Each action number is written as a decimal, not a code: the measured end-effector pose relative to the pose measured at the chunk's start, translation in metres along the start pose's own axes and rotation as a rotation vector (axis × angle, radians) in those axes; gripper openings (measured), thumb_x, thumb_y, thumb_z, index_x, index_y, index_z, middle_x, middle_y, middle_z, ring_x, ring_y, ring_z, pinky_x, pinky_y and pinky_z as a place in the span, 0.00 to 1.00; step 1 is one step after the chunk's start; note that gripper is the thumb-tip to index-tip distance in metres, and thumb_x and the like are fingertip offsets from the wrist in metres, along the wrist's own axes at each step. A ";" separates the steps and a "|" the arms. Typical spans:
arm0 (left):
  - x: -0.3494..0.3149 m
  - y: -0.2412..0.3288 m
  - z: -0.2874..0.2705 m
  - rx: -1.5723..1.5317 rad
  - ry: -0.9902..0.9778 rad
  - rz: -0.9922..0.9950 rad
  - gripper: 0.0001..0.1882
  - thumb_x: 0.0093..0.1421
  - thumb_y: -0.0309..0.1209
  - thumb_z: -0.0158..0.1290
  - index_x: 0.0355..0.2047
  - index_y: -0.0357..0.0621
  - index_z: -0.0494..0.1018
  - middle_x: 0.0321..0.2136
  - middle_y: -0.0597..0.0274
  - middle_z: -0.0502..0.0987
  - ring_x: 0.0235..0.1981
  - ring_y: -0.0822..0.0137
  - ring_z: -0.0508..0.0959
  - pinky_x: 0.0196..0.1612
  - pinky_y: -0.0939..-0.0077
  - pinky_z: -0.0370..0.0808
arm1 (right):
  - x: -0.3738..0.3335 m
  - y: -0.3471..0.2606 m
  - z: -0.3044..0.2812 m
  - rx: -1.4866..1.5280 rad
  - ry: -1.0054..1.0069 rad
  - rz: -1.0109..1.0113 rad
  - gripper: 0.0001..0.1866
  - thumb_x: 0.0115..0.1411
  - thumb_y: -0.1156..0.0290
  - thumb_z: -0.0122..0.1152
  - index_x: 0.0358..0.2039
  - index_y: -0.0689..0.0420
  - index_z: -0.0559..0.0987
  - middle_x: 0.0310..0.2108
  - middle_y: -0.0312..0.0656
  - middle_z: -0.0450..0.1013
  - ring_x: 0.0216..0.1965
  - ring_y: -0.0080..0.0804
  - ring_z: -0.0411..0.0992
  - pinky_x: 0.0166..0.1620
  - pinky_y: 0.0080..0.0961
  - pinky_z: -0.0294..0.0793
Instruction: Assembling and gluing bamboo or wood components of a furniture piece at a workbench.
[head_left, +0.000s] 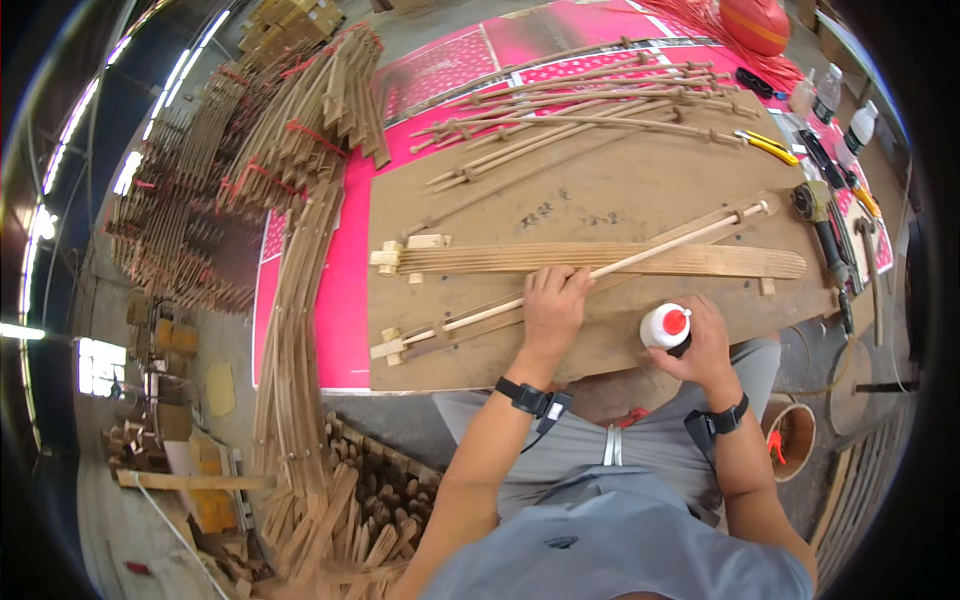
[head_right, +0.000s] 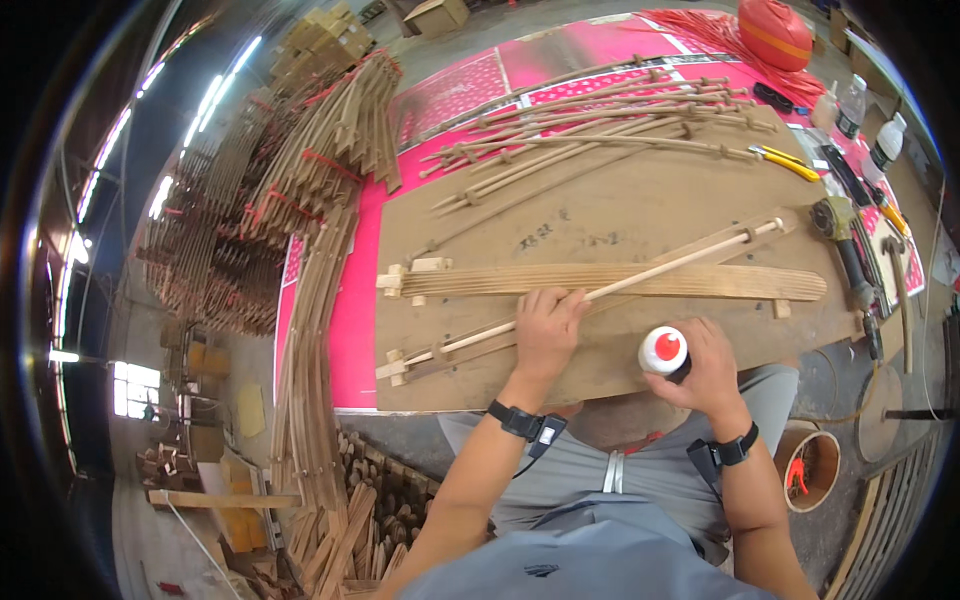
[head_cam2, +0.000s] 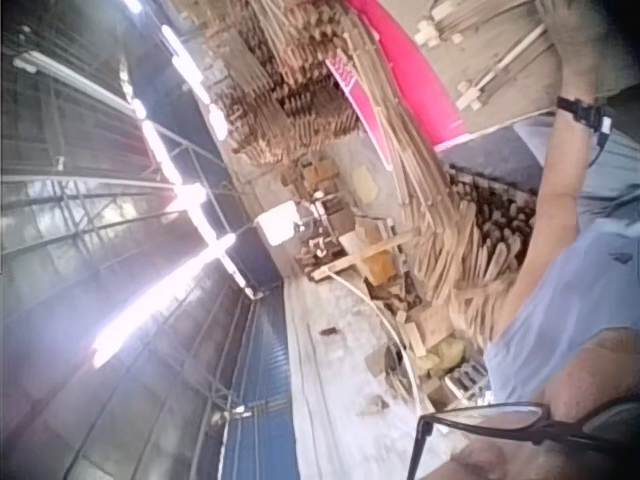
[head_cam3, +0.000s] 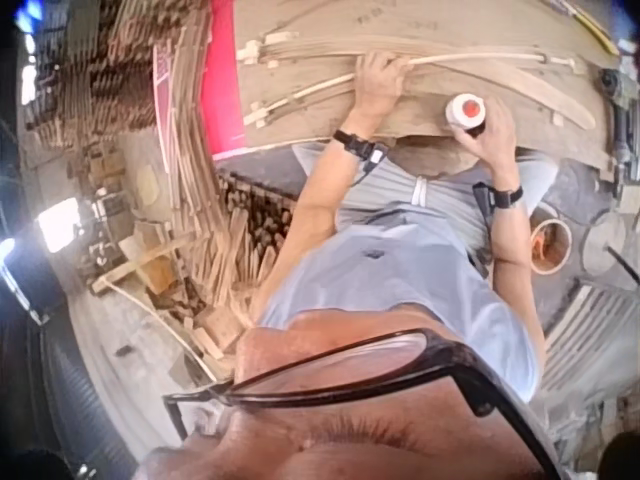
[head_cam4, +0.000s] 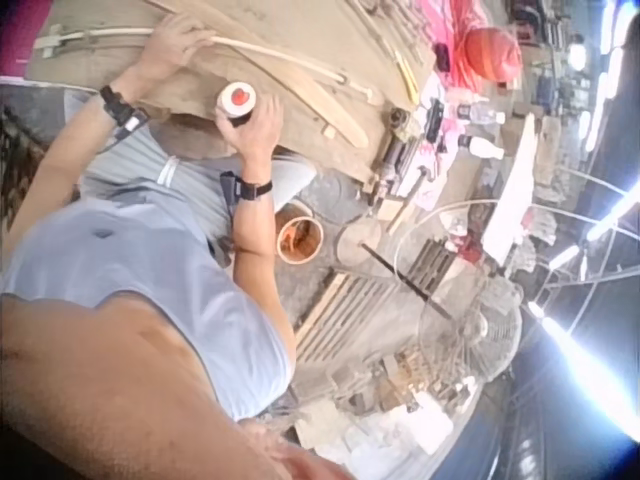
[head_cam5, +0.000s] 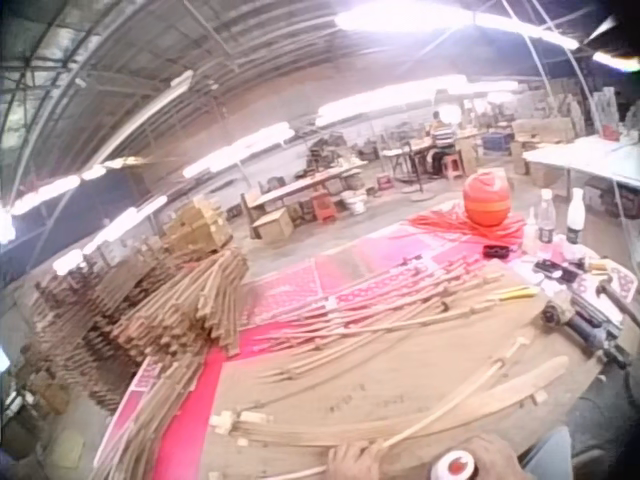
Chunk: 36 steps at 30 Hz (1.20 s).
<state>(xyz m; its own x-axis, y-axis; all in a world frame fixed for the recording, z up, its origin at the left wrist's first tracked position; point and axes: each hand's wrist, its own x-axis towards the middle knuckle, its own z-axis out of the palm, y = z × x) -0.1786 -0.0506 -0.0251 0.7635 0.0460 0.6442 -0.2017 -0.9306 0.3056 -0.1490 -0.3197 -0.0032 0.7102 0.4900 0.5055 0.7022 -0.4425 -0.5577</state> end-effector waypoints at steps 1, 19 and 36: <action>-0.001 0.001 -0.001 -0.007 -0.008 0.001 0.11 0.59 0.34 0.66 0.42 0.48 0.84 0.35 0.63 0.76 0.39 0.58 0.76 0.43 0.60 0.70 | -0.001 0.001 0.002 0.012 0.001 -0.010 0.31 0.41 0.57 0.78 0.44 0.59 0.79 0.37 0.49 0.76 0.38 0.54 0.74 0.43 0.44 0.75; -0.010 -0.026 0.004 0.106 -0.050 0.055 0.08 0.64 0.31 0.63 0.42 0.47 0.84 0.35 0.56 0.78 0.39 0.50 0.77 0.42 0.52 0.73 | -0.002 0.006 0.006 0.077 -0.013 0.001 0.34 0.47 0.44 0.80 0.46 0.56 0.81 0.39 0.47 0.78 0.42 0.51 0.77 0.46 0.42 0.76; 0.068 0.102 -0.137 -0.205 0.094 0.681 0.09 0.64 0.27 0.61 0.43 0.42 0.85 0.38 0.51 0.83 0.41 0.48 0.82 0.46 0.55 0.80 | -0.097 -0.025 -0.234 -0.814 0.415 -0.023 0.22 0.57 0.74 0.66 0.54 0.56 0.77 0.53 0.46 0.75 0.62 0.48 0.71 0.67 0.48 0.68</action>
<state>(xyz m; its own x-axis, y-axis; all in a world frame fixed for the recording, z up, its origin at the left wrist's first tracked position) -0.2312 -0.0930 0.1464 0.3725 -0.4814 0.7934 -0.7328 -0.6772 -0.0668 -0.2242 -0.5315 0.1159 0.5455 0.2654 0.7950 0.4225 -0.9063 0.0126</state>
